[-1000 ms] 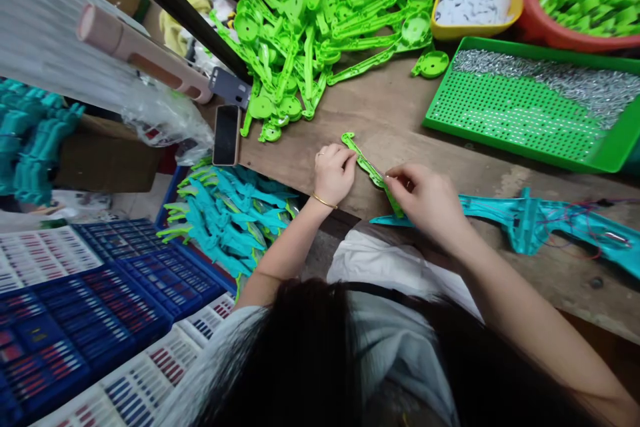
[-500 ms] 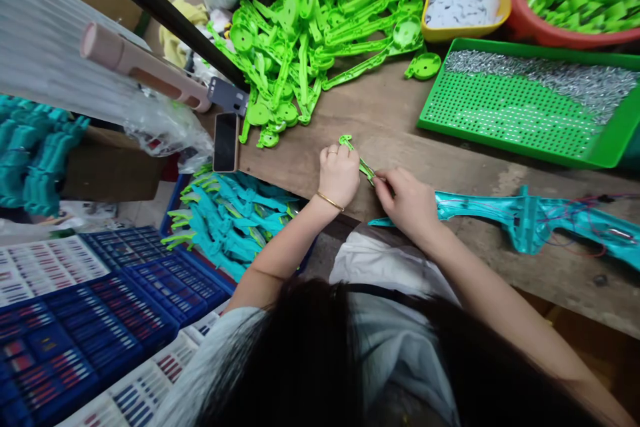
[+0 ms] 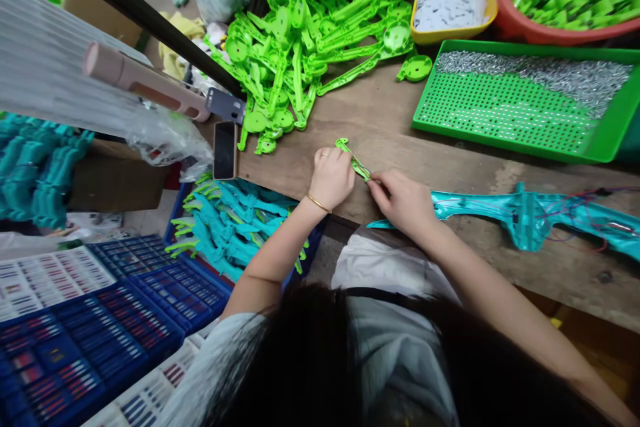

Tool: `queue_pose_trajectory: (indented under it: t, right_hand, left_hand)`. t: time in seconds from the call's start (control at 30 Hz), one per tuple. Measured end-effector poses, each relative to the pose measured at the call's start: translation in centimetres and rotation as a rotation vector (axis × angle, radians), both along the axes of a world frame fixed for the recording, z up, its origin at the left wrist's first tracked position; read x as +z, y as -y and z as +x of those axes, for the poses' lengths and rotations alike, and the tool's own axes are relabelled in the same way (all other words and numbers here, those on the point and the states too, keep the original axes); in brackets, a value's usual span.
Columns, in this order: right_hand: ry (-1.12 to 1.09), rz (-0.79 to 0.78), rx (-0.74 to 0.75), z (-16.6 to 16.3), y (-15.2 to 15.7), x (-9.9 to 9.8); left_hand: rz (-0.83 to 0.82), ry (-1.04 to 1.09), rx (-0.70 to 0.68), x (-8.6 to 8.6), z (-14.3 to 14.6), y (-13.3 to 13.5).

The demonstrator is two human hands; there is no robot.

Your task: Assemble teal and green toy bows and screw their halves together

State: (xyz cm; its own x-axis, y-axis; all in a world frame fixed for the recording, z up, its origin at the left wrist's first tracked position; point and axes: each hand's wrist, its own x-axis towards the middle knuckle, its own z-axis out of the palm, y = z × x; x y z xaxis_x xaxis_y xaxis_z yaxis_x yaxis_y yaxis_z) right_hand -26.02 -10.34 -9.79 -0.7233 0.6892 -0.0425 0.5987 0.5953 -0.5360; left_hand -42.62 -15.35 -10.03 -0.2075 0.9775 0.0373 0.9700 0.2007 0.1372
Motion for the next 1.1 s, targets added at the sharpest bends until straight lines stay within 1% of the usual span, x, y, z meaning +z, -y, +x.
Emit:
queue_pose_trajectory:
  t: [0.1,0.2,0.37,0.5,0.63,0.73,0.8,0.87,1.0,1.1]
  right_hand:
    - [0.012,0.014,0.000,0.0,0.1,0.0]
    - [0.028,0.032,0.006,0.0,0.1,0.0]
    - [0.047,0.014,0.015,0.1,0.1,0.1]
    - [0.003,-0.039,0.012,0.1,-0.1,0.2]
    - [-0.038,-0.133,-0.003,0.0,-0.5,1.3]
    - [-0.023,-0.196,-0.062,-0.3,-0.8,2.5]
    - [-0.016,-0.222,-0.084,-0.5,-0.7,2.9]
    - [0.010,-0.228,-0.080,-0.6,-0.3,2.8]
    - [0.083,-0.218,-0.060,-0.7,0.9,1.8]
    - [0.068,-0.199,-0.046,-0.4,1.3,1.1]
  left_hand:
    - [0.024,0.105,0.027,0.2,-0.3,0.2]
    - [0.048,0.147,0.042,0.2,-0.7,0.2]
    - [0.051,0.087,-0.018,-0.2,-1.1,0.0]
    - [0.056,0.052,-0.033,-0.6,-1.2,0.1]
    - [0.046,0.024,-0.016,-0.5,-0.9,0.0]
    - [0.011,-0.005,0.007,-0.4,-0.5,-0.2]
    - [-0.010,-0.038,0.019,-0.4,-0.2,-0.3]
    - [-0.008,-0.082,0.018,-0.7,0.2,-0.1]
    - [0.044,-0.156,-0.035,-1.5,0.8,1.2]
    - [0.046,-0.178,-0.064,-1.9,1.1,2.3]
